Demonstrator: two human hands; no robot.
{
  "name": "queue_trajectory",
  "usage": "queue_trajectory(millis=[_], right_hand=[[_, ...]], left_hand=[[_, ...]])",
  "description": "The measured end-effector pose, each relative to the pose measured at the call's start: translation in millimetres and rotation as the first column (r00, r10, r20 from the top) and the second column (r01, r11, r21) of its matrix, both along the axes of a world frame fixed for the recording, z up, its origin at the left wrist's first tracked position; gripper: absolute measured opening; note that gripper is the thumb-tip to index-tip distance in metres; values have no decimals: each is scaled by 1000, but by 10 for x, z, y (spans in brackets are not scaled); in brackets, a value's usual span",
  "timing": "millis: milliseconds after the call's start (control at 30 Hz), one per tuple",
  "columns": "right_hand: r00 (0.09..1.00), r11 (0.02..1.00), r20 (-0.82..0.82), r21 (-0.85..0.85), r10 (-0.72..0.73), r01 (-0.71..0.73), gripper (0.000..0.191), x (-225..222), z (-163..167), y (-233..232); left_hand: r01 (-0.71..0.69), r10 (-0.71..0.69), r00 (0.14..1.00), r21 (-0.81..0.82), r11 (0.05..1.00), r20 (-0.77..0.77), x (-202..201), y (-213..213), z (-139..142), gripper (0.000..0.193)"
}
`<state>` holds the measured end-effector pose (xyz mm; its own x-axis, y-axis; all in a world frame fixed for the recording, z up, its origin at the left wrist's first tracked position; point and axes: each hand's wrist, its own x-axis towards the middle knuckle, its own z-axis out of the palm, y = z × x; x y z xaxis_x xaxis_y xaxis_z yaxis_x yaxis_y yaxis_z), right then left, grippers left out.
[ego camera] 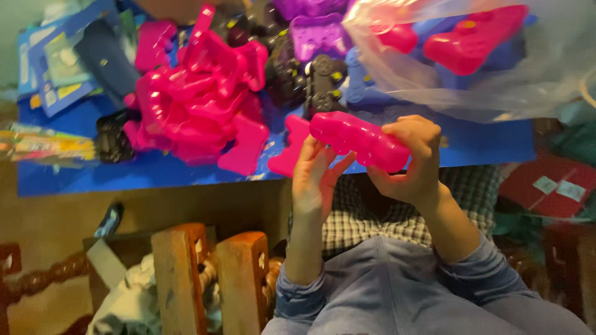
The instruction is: The person sits at a workbench assembling pink plastic toy game controllers. They pick up controller shell halves, align and snap them together by hand, press yellow buttons into place, and set finished controllers onto a pile with other completed toys.
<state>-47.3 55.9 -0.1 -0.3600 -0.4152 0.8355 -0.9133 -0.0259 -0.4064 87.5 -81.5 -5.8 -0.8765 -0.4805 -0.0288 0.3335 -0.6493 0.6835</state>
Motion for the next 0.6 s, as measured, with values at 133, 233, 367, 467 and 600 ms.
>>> queue_trajectory(millis=[133, 233, 367, 467, 600], right_hand=[[961, 957, -26, -106, -274, 269, 58, -232, 21, 285], [870, 872, -61, 0, -489, 490, 48, -489, 101, 556], [900, 902, -83, 27, -427, 431, 46, -835, 183, 625], [915, 917, -192, 117, -355, 381, 46, -1064, 243, 509], [899, 919, -305, 138, -314, 368, 49, -1328, 297, 207]], left_hand=[[91, -87, 995, -88, 992, 44, -85, 114, 57, 52], [121, -114, 992, -133, 984, 53, -137, 194, 87, 51], [147, -126, 985, -197, 969, 115, -182, 256, 93, 49], [152, -124, 983, -219, 964, 135, -200, 288, 89, 50], [145, -122, 986, -211, 967, 117, -194, 272, 89, 49]])
